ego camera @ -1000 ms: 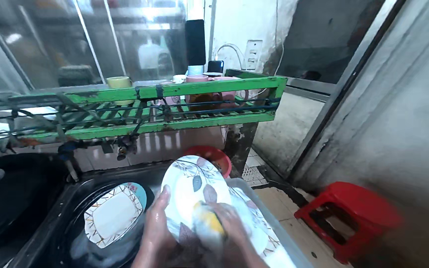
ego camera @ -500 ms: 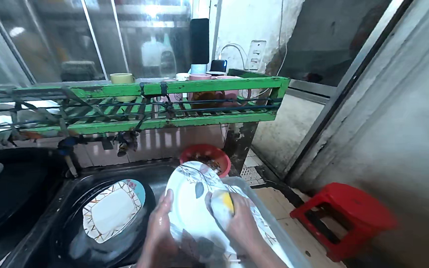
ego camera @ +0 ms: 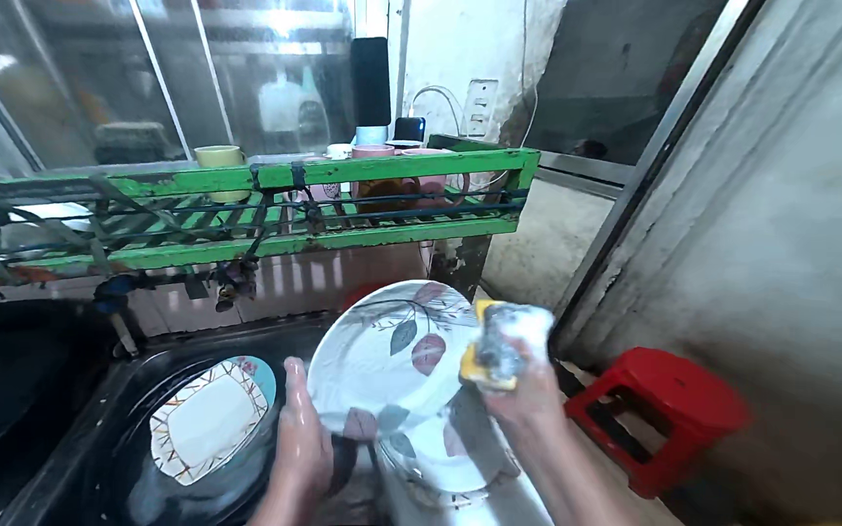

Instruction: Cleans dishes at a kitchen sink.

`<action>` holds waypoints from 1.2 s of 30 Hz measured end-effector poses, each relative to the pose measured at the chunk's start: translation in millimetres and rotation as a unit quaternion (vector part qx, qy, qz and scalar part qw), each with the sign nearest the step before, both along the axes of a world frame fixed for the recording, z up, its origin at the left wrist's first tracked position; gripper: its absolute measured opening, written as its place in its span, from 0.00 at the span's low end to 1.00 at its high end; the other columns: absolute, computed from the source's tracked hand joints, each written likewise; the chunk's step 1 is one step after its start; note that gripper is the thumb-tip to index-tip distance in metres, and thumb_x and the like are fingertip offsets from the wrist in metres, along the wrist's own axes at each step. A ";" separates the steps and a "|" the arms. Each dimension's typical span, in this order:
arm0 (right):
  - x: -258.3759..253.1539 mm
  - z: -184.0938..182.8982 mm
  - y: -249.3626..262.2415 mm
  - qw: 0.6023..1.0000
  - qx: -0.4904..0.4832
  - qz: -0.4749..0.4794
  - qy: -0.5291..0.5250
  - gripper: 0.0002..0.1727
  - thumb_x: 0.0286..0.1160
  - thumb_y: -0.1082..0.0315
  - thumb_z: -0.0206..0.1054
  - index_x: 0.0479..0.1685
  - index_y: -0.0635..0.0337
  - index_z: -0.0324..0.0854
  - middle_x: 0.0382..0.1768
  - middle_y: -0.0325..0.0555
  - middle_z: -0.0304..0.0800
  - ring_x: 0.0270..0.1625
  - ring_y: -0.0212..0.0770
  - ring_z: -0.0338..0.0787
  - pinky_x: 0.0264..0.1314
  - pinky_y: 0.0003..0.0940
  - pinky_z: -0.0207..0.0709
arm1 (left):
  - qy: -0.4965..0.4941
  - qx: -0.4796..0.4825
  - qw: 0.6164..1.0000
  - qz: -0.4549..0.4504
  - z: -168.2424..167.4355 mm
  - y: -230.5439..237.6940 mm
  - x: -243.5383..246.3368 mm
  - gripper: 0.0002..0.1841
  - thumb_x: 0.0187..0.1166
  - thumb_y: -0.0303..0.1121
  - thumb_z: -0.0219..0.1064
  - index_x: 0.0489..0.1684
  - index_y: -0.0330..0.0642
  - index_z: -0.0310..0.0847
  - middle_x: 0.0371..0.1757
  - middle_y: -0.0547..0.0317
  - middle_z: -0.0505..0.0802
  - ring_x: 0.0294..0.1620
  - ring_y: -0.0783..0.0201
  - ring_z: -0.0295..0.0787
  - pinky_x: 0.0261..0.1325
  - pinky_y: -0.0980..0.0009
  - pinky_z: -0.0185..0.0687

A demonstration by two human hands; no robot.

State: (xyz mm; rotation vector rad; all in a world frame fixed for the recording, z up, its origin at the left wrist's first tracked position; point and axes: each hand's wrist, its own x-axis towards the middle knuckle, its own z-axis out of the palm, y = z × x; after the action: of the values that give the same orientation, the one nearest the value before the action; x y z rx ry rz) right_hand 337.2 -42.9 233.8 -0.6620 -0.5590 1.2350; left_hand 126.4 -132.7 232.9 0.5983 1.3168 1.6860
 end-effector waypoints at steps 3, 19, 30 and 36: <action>27.4 2.9 -0.9 0.995 0.055 0.078 0.031 0.19 0.69 0.50 0.68 0.52 0.52 0.79 0.35 0.44 0.92 0.35 0.38 0.94 0.36 0.37 0.91 | -0.227 -0.069 0.966 -0.098 -2.3 12.6 -16.5 0.29 0.93 0.53 0.35 0.74 0.40 0.68 0.61 0.34 0.87 0.56 0.35 0.89 0.48 0.36 0.86; 50.3 -28.8 -51.2 0.791 -0.161 0.031 -0.590 0.46 0.62 0.67 0.79 0.84 0.68 0.63 0.65 0.68 0.85 0.67 0.61 0.87 0.72 0.60 0.77 | 0.009 -0.050 0.923 -0.382 -58.3 -26.5 57.4 0.35 0.59 0.08 0.54 0.76 0.31 0.68 0.56 0.53 0.91 0.53 0.66 0.90 0.57 0.62 0.88; 52.5 -59.5 -76.0 0.825 -0.099 -0.007 -0.556 0.47 0.58 0.67 0.78 0.82 0.76 0.61 0.67 0.70 0.82 0.70 0.59 0.85 0.75 0.54 0.76 | 0.080 -0.102 0.911 -0.392 -58.0 -39.7 67.3 0.35 0.61 0.08 0.57 0.76 0.30 0.67 0.57 0.52 0.89 0.53 0.67 0.89 0.57 0.65 0.87; 47.9 -40.6 -75.0 0.771 -0.049 0.012 -0.635 0.40 0.60 0.60 0.77 0.76 0.71 0.73 0.60 0.62 0.89 0.64 0.54 0.90 0.70 0.53 0.81 | 0.132 -0.163 0.863 -0.460 -50.7 -33.8 62.1 0.22 0.68 0.13 0.63 0.64 0.30 0.73 0.46 0.56 0.89 0.45 0.68 0.87 0.53 0.65 0.85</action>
State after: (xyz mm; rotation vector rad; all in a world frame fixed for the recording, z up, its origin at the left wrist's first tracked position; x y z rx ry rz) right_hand 385.0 -117.9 193.2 -1.5834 -1.6207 0.6709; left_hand 188.4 -166.5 182.2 1.0622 1.1668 0.5952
